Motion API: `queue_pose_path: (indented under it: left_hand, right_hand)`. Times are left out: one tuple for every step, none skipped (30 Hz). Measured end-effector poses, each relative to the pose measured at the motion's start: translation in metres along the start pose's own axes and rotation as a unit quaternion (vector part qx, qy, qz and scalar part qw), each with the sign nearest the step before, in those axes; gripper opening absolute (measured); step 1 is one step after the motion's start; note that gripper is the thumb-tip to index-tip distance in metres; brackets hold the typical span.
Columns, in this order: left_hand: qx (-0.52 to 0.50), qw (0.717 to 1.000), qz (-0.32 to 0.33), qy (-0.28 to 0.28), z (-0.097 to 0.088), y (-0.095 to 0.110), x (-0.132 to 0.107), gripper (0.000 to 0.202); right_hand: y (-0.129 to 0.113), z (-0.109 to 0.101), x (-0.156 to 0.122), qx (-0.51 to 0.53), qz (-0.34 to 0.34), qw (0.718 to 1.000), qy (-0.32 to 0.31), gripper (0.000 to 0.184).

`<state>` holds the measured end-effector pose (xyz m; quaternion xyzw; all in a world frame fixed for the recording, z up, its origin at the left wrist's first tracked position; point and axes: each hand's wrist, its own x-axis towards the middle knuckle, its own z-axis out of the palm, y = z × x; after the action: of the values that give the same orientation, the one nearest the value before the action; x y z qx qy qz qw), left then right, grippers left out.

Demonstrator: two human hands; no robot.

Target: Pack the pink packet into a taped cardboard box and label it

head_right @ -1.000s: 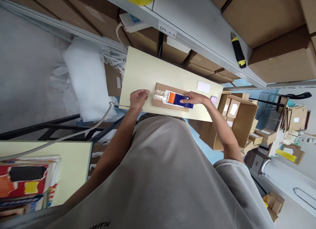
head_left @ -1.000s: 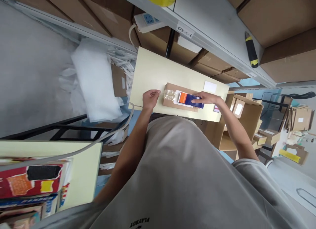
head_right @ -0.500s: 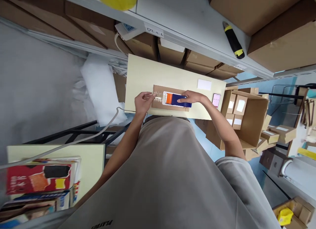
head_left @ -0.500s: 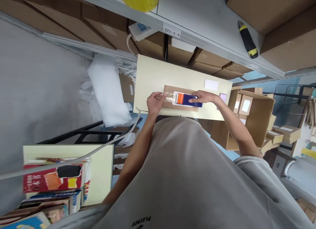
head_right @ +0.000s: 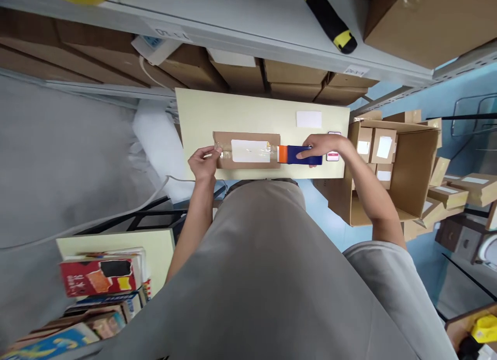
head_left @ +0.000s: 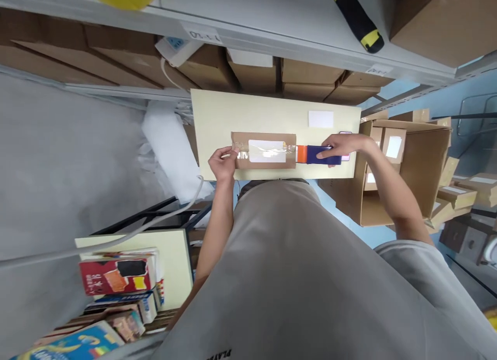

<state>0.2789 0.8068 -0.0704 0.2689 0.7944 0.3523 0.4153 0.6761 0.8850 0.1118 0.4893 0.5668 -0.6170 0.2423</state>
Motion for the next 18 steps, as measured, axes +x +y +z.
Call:
queue_pose_path:
  left_hand:
    - [0.006, 1.0, 0.001, 0.001, 0.002, 0.001, -0.001, 0.019]
    - [0.015, 1.0, 0.001, 0.0, 0.005, 0.001, -0.002, 0.019]
    - [0.024, 1.0, 0.002, -0.001, 0.008, 0.002, -0.004, 0.02]
    - [0.031, 1.0, 0.002, -0.001, 0.01, 0.003, -0.005, 0.02]
    - [0.036, 0.999, 0.002, 0.001, 0.012, 0.004, -0.006, 0.02]
    - [0.038, 0.999, 0.001, 0.006, 0.014, 0.005, -0.007, 0.019]
    - [0.038, 0.999, 0.0, 0.011, 0.015, 0.007, -0.008, 0.018]
    - [0.039, 0.999, -0.002, 0.016, 0.016, 0.008, -0.009, 0.017]
    - [0.04, 0.999, -0.005, 0.021, 0.016, 0.01, -0.01, 0.016]
    - [0.039, 0.999, -0.007, 0.024, 0.017, 0.011, -0.011, 0.015]
    - [0.036, 0.999, -0.008, 0.028, 0.017, 0.012, -0.011, 0.014]
    - [0.03, 0.999, -0.009, 0.031, 0.017, 0.013, -0.012, 0.014]
    - [0.023, 0.999, -0.009, 0.035, 0.018, 0.014, -0.012, 0.015]
    - [0.016, 0.999, -0.009, 0.039, 0.018, 0.014, -0.012, 0.015]
    - [0.012, 0.999, -0.01, 0.041, 0.019, 0.014, -0.012, 0.016]
    - [0.013, 0.999, -0.011, 0.043, 0.019, 0.014, -0.012, 0.016]
    - [0.018, 0.999, -0.011, 0.044, 0.019, 0.014, -0.012, 0.016]
    - [0.027, 0.999, -0.009, 0.045, 0.02, 0.014, -0.012, 0.016]
  right_hand:
    - [0.013, -0.005, -0.01, -0.006, 0.005, 1.0, 0.003, 0.071]
    - [0.024, -0.008, -0.015, -0.009, 0.008, 1.0, 0.004, 0.071]
    - [0.034, -0.01, -0.017, -0.01, 0.01, 1.0, 0.006, 0.071]
    - [0.041, -0.01, -0.015, -0.011, 0.013, 1.0, 0.01, 0.07]
    - [0.047, -0.009, -0.01, -0.015, 0.018, 1.0, 0.017, 0.069]
    - [0.05, -0.008, -0.003, -0.02, 0.026, 0.999, 0.029, 0.066]
    - [0.053, -0.006, 0.005, -0.028, 0.035, 0.998, 0.04, 0.064]
    - [0.055, -0.004, 0.013, -0.035, 0.045, 0.997, 0.048, 0.061]
    - [0.056, -0.001, 0.02, -0.039, 0.052, 0.996, 0.052, 0.057]
    - [0.057, 0.0, 0.026, -0.04, 0.058, 0.996, 0.053, 0.054]
    - [0.057, 0.002, 0.031, -0.037, 0.062, 0.996, 0.053, 0.051]
    - [0.058, 0.004, 0.035, -0.035, 0.066, 0.996, 0.055, 0.048]
    - [0.058, 0.006, 0.037, -0.034, 0.07, 0.995, 0.058, 0.045]
    - [0.057, 0.009, 0.04, -0.036, 0.073, 0.995, 0.064, 0.043]
    - [0.056, 0.011, 0.041, -0.042, 0.076, 0.994, 0.072, 0.041]
    - [0.054, 0.015, 0.043, -0.05, 0.079, 0.992, 0.082, 0.039]
    - [0.051, 0.018, 0.045, -0.059, 0.08, 0.991, 0.092, 0.037]
    - [0.048, 0.022, 0.047, -0.067, 0.082, 0.989, 0.103, 0.036]
